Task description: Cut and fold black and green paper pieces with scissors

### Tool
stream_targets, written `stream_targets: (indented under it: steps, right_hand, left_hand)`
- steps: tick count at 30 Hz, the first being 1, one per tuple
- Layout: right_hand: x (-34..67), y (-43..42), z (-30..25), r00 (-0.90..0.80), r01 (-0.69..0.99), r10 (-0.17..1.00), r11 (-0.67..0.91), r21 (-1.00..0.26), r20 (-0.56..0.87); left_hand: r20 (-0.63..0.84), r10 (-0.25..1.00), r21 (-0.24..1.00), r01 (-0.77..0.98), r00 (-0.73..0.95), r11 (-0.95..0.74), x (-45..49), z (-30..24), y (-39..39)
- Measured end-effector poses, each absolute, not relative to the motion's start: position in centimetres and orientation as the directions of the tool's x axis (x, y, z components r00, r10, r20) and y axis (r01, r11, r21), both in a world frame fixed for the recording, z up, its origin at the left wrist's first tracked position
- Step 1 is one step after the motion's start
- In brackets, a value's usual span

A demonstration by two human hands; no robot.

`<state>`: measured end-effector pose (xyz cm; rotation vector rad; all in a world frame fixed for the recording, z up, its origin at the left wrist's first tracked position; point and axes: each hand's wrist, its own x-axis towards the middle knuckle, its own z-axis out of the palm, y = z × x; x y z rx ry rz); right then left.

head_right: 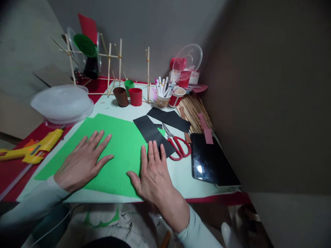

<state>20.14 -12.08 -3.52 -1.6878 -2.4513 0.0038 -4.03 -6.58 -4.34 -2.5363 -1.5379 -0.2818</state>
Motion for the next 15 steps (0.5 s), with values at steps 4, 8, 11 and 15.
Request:
stream_targets:
  steps: [4, 8, 11, 15]
  right_hand:
    - [20.0, -12.1, -3.2, -0.317, 0.938, 0.941, 0.33, -0.108, 0.119]
    - [19.7, -12.5, -2.8, -0.422, 0.887, 0.891, 0.444, -0.127, 0.171]
    - [19.8, -13.3, -2.5, -0.569, 0.787, 0.803, 0.595, -0.167, 0.176]
    - [20.6, -14.6, -2.2, -0.639, 0.724, 0.75, 0.662, -0.195, 0.172]
  left_hand:
    - [0.283, 0.831, 0.001, 0.866, 0.479, -0.5, -3.4, -3.8, -7.3]
    - [0.24, 0.75, 0.053, 0.763, 0.617, -0.644, -2.6, -3.9, -8.4]
    - [0.197, 0.737, 0.066, 0.742, 0.646, -0.668, -2.4, -4.3, -8.8]
    - [0.224, 0.723, 0.071, 0.729, 0.653, -0.68, -2.5, -4.5, -8.7]
